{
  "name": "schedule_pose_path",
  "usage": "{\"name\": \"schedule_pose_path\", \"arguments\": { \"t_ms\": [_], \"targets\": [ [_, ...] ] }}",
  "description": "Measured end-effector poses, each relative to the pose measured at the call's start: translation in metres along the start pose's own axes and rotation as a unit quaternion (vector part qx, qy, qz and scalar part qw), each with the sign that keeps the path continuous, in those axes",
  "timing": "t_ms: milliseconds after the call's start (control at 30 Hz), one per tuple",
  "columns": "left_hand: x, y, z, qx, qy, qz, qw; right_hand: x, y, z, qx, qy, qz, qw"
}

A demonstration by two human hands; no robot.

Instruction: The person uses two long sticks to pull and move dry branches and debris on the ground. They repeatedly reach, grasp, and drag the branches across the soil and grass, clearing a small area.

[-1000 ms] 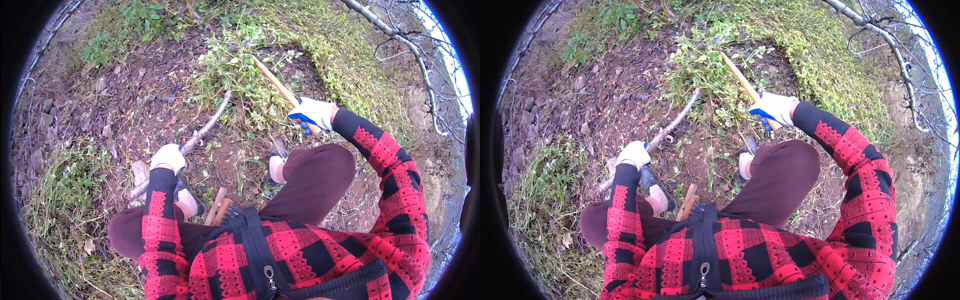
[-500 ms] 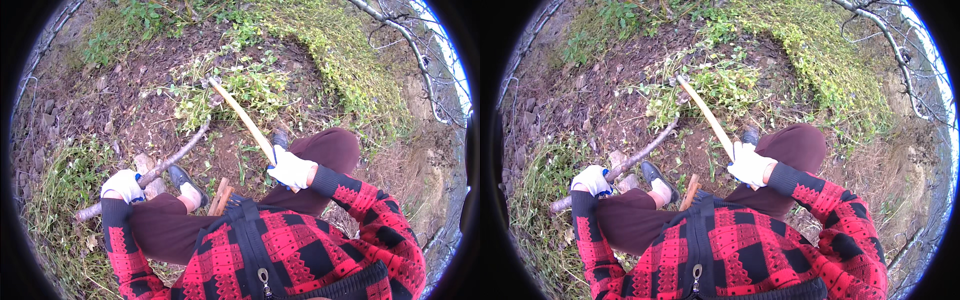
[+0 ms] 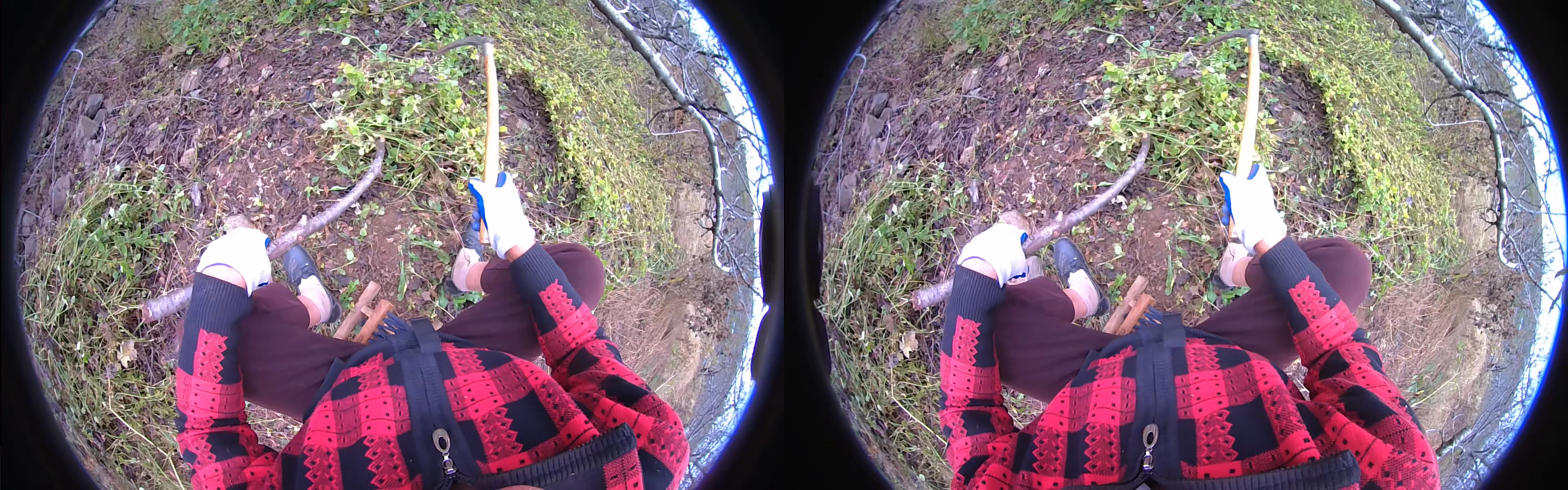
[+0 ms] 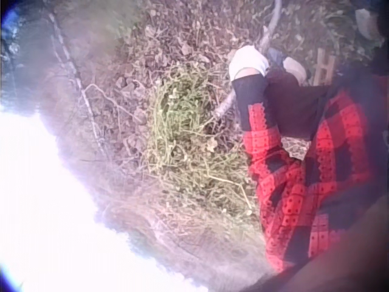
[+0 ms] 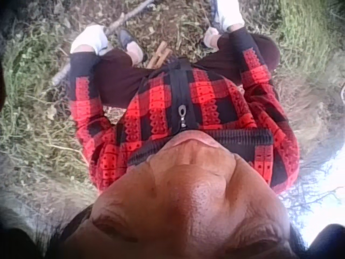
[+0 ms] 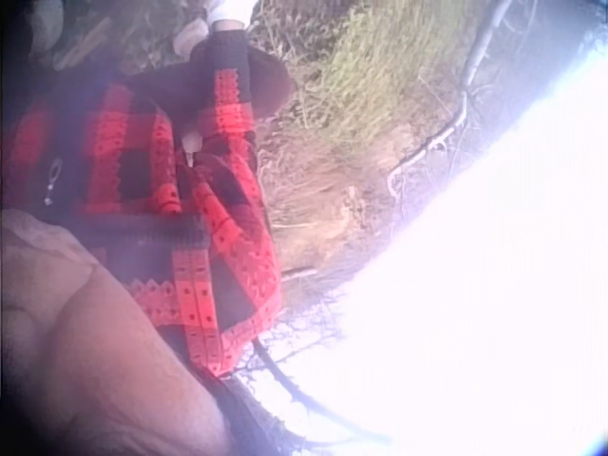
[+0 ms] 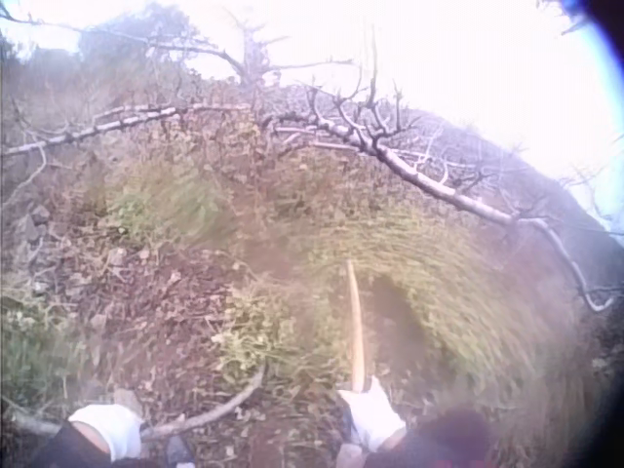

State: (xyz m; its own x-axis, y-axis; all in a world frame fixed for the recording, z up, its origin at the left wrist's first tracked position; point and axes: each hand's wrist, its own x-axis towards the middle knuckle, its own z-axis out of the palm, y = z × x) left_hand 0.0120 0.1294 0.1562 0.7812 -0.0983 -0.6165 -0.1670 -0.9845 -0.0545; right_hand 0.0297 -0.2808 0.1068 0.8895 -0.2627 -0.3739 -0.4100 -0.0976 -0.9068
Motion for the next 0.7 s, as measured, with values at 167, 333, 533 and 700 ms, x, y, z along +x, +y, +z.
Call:
{"name": "schedule_pose_path", "arguments": {
  "t_ms": [167, 333, 533, 700],
  "targets": [
    [0.001, 0.004, 0.001, -0.032, 0.021, -0.029, 0.999, 0.135, -0.015, 0.029, -0.119, 0.035, -0.057, 0.991],
    [-0.006, 0.009, 0.0, -0.057, 0.067, -0.006, 0.996, 0.251, -0.022, 0.045, -0.56, 0.055, -0.083, 0.822],
    [-0.003, 0.012, -0.003, -0.062, 0.082, 0.014, 0.995, 0.255, 0.015, 0.027, -0.66, -0.004, -0.035, 0.75],
    [-0.01, 0.018, -0.004, -0.055, 0.116, 0.03, 0.991, 0.176, 0.03, -0.018, -0.639, -0.054, 0.019, 0.767]
  ]
}}
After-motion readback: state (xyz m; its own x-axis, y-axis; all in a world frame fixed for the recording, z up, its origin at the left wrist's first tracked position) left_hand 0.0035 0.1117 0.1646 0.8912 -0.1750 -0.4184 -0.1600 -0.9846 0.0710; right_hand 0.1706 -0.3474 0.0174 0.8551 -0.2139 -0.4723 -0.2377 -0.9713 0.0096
